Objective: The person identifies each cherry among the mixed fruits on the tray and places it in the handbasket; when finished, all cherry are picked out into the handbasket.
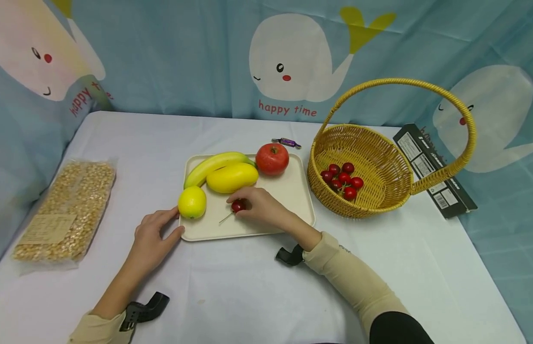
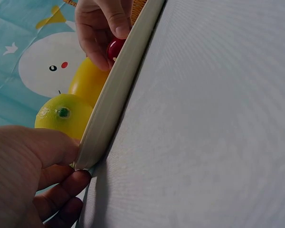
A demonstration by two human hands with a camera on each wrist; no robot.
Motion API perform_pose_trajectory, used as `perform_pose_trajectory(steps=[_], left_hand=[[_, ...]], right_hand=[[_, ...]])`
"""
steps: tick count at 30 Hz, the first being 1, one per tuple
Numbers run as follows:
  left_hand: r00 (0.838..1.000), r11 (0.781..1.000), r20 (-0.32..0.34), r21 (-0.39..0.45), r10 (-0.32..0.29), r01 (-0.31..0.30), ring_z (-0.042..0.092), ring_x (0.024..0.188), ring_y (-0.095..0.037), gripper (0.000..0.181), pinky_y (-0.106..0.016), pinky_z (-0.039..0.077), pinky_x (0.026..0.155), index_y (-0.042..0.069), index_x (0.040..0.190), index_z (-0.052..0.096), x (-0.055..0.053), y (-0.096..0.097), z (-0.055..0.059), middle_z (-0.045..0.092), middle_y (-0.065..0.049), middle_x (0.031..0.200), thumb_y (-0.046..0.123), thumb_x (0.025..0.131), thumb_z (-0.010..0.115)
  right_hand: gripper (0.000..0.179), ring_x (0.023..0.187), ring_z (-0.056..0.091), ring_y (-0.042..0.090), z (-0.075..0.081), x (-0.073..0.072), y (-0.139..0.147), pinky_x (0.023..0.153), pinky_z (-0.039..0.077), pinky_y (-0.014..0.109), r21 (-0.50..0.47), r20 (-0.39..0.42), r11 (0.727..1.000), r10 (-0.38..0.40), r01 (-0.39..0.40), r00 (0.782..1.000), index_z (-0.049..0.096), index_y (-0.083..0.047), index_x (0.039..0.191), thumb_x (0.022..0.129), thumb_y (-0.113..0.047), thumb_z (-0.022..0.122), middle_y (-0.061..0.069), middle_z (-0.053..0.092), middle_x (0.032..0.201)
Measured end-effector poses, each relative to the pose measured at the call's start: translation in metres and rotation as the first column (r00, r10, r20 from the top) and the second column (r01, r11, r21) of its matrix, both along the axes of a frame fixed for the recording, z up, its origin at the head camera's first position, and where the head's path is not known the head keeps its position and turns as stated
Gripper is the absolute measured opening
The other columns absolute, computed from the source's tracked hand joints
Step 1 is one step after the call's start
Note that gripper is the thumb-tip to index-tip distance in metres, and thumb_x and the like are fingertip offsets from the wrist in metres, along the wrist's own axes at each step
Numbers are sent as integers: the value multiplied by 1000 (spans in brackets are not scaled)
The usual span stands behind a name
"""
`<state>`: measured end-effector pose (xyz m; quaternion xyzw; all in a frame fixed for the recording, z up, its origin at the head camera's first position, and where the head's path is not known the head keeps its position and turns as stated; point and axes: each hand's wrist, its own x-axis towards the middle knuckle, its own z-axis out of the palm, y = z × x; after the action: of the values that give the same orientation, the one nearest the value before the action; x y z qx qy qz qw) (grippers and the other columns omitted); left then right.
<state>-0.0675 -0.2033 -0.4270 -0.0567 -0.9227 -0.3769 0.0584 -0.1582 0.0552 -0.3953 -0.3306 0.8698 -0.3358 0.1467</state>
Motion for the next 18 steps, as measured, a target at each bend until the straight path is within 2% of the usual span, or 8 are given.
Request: perform_pose_trajectory(steps=[4,9,13,18], left_hand=[[1000,1000,6,-2,2,-2,42,108,-37,49,-54,24,84,-5,127,51,0,0,-1,56,-22,116,8,82,66],[1000,1000,6,0,3,-3,42,109,-36,49,-54,24,84,-5,127,50,0,0,-1,56,-21,117,9,83,66],[1000,1000,2,0,2,-2,41,109,-37,49,-55,24,85,-6,127,51,0,0,-1,56,-22,117,8,82,66],[1000,1000,0,-3,3,-3,41,109,-38,49,-55,24,84,-6,126,51,0,0,-1,56,-22,117,8,82,66]], right_hand=[[32,103,52,10,0,2,-1,94,38,22,60,-18,998,17,-16,1000,65,-11,112,81,-10,71,-2,63,112],[32,99,52,10,1,4,1,89,40,22,64,-20,998,14,-13,1000,65,-11,112,80,-10,71,-2,63,109],[32,92,52,8,9,4,8,82,44,21,14,1,1000,-11,11,1000,64,-11,112,81,-10,70,-3,63,106],[31,89,53,10,34,3,33,77,48,30,-107,-49,993,-47,42,998,65,-8,111,81,-8,70,-2,63,104]])
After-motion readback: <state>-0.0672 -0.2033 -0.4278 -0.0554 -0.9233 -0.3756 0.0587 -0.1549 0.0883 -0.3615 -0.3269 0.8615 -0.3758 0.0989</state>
